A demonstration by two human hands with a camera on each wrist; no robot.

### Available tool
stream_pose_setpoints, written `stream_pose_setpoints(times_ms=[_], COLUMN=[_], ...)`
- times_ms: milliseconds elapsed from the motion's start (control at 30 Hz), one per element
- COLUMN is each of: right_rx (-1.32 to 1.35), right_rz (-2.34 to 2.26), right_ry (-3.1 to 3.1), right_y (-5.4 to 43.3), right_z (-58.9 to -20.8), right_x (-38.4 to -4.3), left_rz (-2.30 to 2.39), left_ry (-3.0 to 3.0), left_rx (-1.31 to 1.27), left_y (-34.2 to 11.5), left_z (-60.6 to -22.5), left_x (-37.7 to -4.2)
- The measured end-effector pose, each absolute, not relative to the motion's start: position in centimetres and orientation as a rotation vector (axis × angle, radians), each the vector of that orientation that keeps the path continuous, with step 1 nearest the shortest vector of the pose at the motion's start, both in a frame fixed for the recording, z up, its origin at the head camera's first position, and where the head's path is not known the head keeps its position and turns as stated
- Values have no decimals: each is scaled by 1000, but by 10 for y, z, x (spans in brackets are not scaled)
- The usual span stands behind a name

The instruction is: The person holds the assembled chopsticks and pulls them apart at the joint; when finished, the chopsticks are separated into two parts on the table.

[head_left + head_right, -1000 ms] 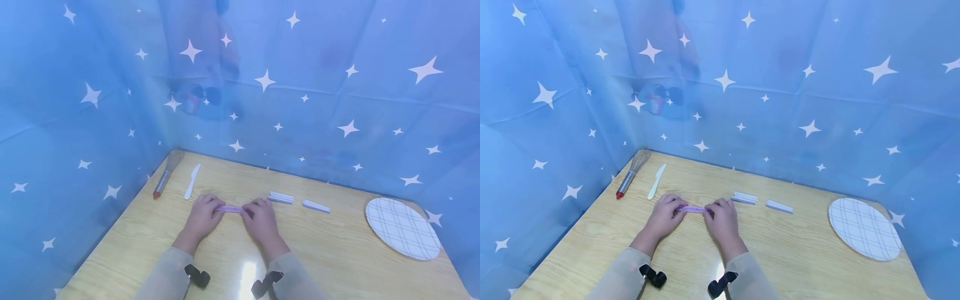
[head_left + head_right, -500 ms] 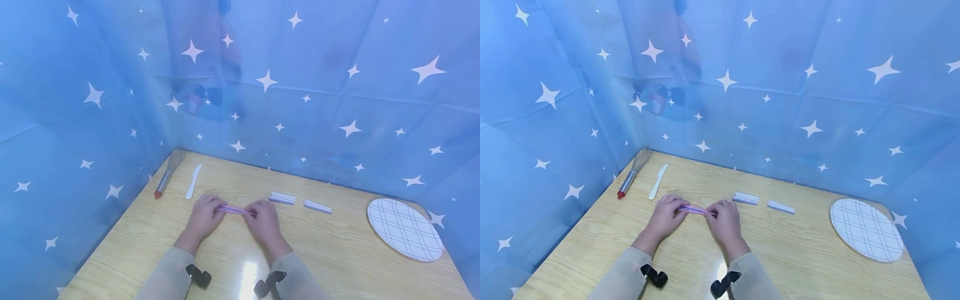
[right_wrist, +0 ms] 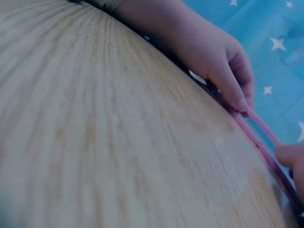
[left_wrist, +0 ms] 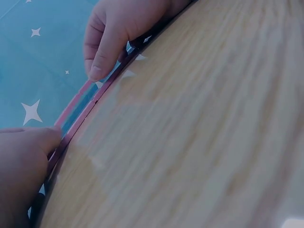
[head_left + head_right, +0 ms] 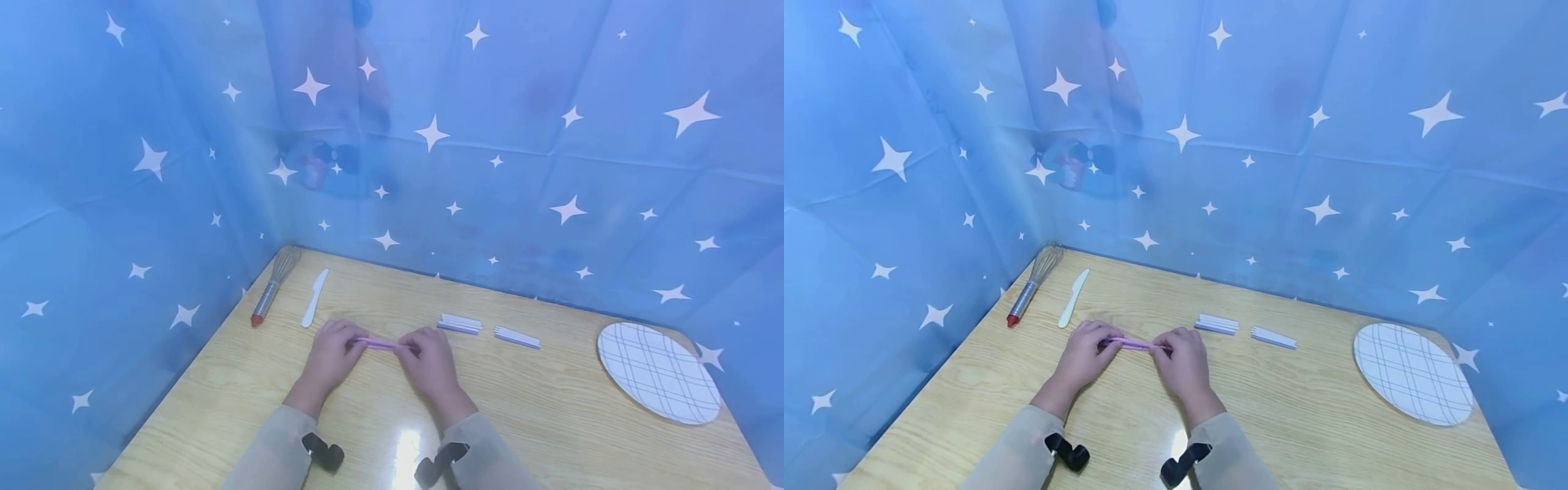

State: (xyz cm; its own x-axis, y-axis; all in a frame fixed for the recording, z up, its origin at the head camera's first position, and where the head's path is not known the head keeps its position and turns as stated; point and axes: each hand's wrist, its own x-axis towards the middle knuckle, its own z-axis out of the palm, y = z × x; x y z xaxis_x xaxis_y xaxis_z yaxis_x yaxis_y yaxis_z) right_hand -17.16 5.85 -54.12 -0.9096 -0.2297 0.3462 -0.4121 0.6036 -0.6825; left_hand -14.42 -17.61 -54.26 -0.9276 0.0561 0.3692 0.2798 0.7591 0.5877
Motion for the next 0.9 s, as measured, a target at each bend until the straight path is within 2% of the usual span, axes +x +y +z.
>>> stream_pose_setpoints(times_ms=[400, 900], right_rx=[559, 682], right_rz=[1217, 1094], right_ry=[-2570, -2483], right_y=[63, 69], right_z=[-538, -539], right_x=[-169, -170], left_rz=[-1062, -914], left_ry=[-2556, -2547], left_rx=[-250, -318], left_y=[-174, -175], left_z=[-543, -542], left_x=[-145, -142])
